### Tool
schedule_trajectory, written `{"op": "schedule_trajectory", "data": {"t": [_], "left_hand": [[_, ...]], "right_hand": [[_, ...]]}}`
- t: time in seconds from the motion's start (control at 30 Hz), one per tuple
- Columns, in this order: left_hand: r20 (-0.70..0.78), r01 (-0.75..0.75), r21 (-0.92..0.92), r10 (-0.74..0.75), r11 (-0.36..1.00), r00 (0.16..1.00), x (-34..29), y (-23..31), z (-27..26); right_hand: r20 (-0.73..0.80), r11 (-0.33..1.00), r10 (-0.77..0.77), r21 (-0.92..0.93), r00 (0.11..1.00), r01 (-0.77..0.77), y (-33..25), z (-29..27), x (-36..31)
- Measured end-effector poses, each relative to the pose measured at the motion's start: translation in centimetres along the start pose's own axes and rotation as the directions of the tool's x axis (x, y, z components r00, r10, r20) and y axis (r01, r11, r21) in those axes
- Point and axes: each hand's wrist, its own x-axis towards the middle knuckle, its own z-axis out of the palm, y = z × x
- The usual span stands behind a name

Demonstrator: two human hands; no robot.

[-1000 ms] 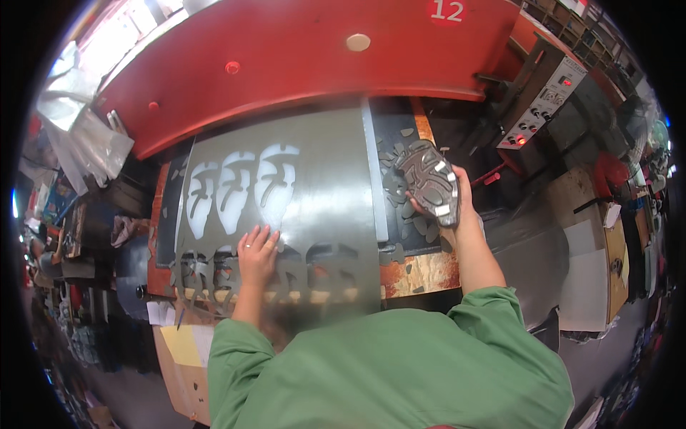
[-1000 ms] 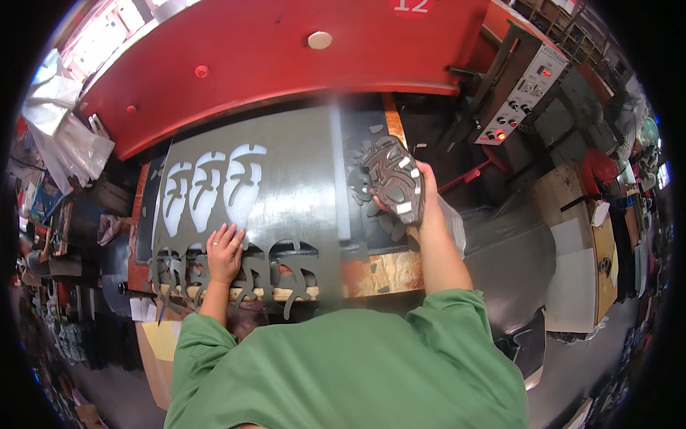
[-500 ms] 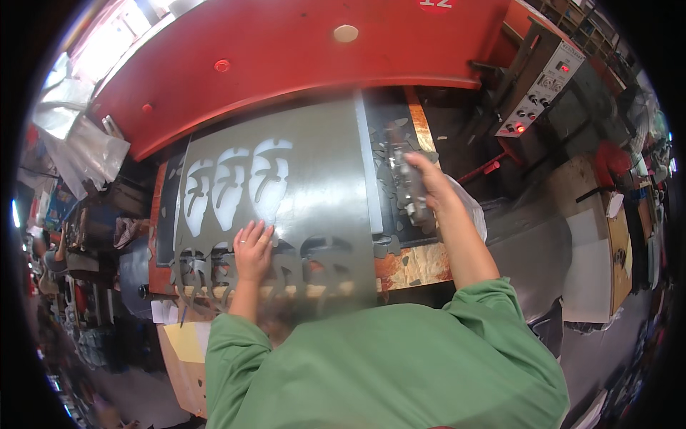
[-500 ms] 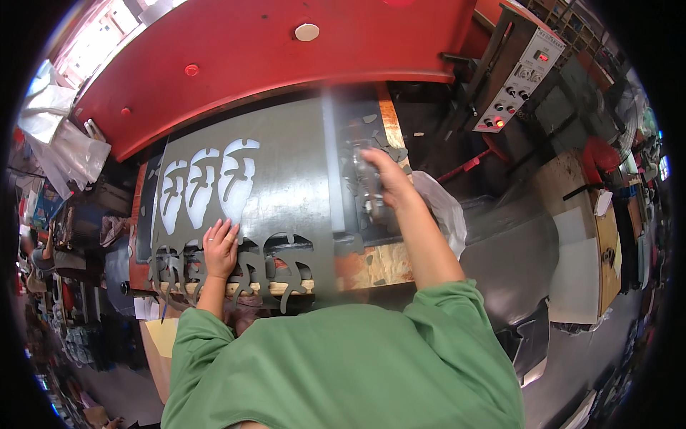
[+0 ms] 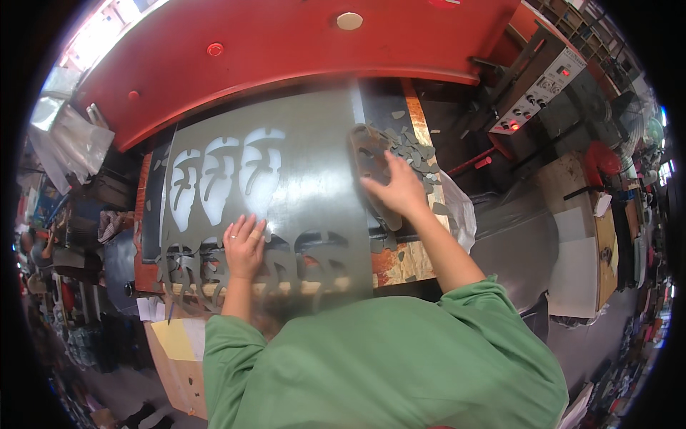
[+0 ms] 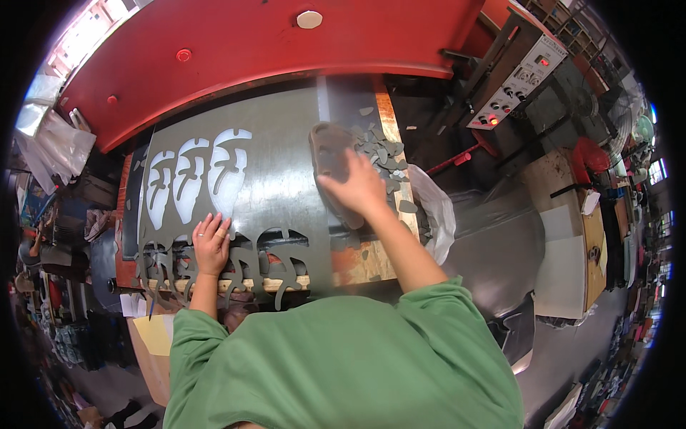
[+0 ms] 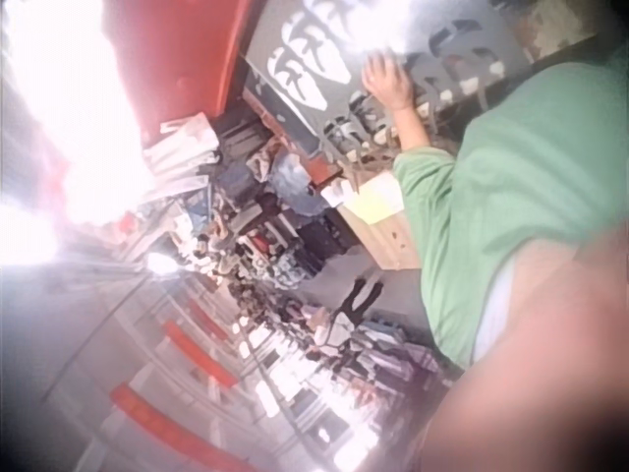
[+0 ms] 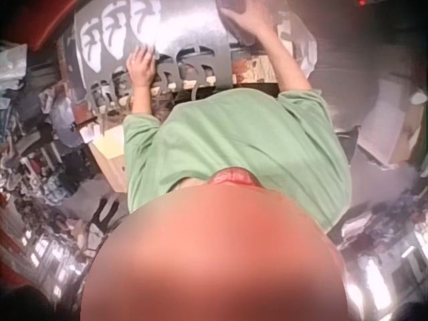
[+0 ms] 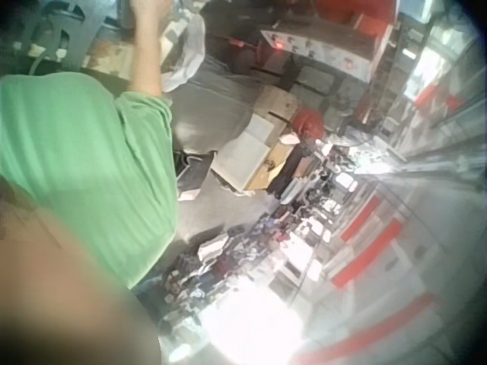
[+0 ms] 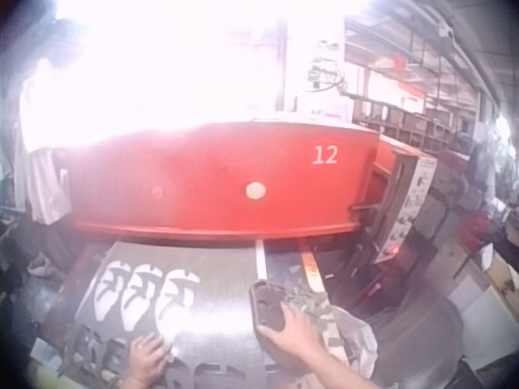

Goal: The person writes on a yellow notepad, then uses a hydraulic cutting machine to cut multiple dark material pieces from a large sheet. They remove the cut pieces, place them on a table, and use a sanding block to smooth the edges of one piece.

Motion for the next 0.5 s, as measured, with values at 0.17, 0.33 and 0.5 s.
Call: {"op": "schedule_trajectory", "data": {"t": [0.17, 0.33, 0.5], "left_hand": [[-0.001, 0.011, 0.003, -0.011, 1.0, 1.0, 0.1, 0.1, -0.1], [0.004, 0.029, -0.018, -0.029, 0.999, 1.0, -0.1, 0.1, -0.1], [-0.009, 0.032, -0.018, -0.032, 0.999, 0.999, -0.1, 0.0, 0.2]], "right_hand": [[-0.056, 0.985, -0.163, 0.046, 0.985, 0.166, 1.6, 0.7, 0.0], [-0.179, 0.98, -0.125, -0.175, 0.976, 0.093, 4.9, -2.0, -0.8], [-0.088, 0.995, 0.064, 0.088, 0.994, -0.056, -1.4, 0.2, -0.5]]}}
